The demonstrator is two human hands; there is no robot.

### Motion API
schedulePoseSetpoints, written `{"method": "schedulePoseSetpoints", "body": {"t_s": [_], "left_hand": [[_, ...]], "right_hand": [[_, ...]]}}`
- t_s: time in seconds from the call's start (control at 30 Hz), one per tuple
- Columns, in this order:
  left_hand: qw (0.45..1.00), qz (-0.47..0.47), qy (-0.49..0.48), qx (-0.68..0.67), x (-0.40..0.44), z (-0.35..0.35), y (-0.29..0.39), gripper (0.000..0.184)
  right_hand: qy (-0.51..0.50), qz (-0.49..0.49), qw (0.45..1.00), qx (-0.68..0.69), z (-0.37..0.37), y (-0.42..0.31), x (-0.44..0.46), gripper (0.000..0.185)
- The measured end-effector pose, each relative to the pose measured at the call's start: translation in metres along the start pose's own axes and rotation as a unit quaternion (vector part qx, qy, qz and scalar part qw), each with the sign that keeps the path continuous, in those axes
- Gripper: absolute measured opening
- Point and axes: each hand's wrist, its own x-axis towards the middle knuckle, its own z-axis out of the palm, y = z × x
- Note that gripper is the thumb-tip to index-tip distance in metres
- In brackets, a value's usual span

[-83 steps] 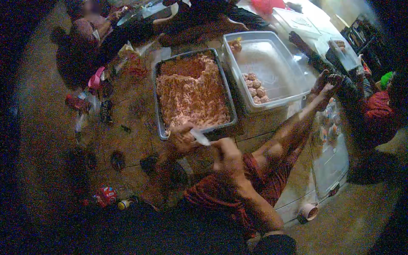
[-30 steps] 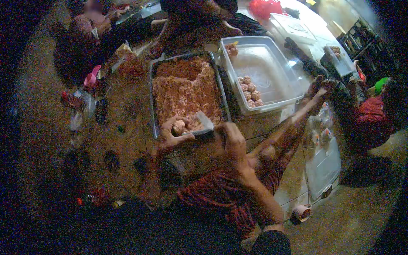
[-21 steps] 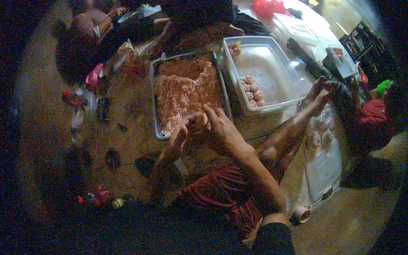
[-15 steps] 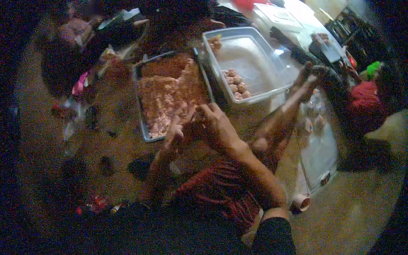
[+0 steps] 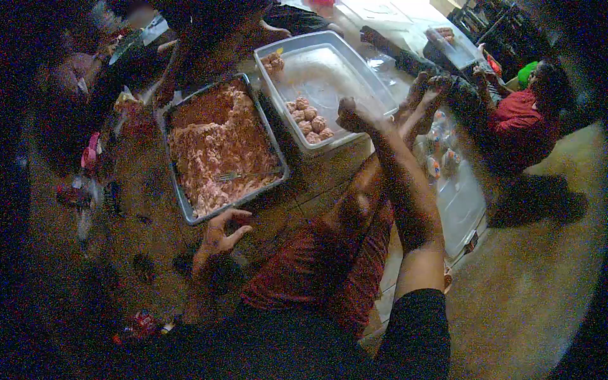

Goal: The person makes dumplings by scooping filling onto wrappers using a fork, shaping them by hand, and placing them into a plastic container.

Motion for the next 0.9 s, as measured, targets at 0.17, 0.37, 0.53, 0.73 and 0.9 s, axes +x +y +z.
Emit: {"method": "schedulePoseSetpoints", "body": {"t_s": [0.17, 0.37, 0.53, 0.73, 0.9], "left_hand": [[0.999, -0.024, 0.000, 0.026, -0.003, -0.001, -0.003, 0.034], [1.000, -0.005, -0.001, 0.027, 0.004, 0.004, -0.004, 0.034], [0.999, 0.001, 0.001, 0.035, 0.004, 0.007, -0.002, 0.035], [0.995, 0.016, -0.003, 0.097, 0.002, 0.027, -0.034, 0.033], [0.959, 0.069, -0.046, 0.271, -0.007, 0.079, -0.118, 0.042]], "right_hand": [[0.089, -0.137, 0.970, 0.178, 0.068, 0.058, 0.011, 0.031], [-0.030, -0.046, 0.898, 0.438, 0.037, 0.038, -0.005, 0.034], [0.023, 0.005, 0.953, 0.302, 0.021, 0.023, 0.003, 0.026], [0.194, -0.020, 0.965, 0.174, -0.010, -0.056, 0.001, 0.012], [0.208, -0.169, 0.943, 0.197, 0.063, -0.158, 0.006, 0.025]]}}
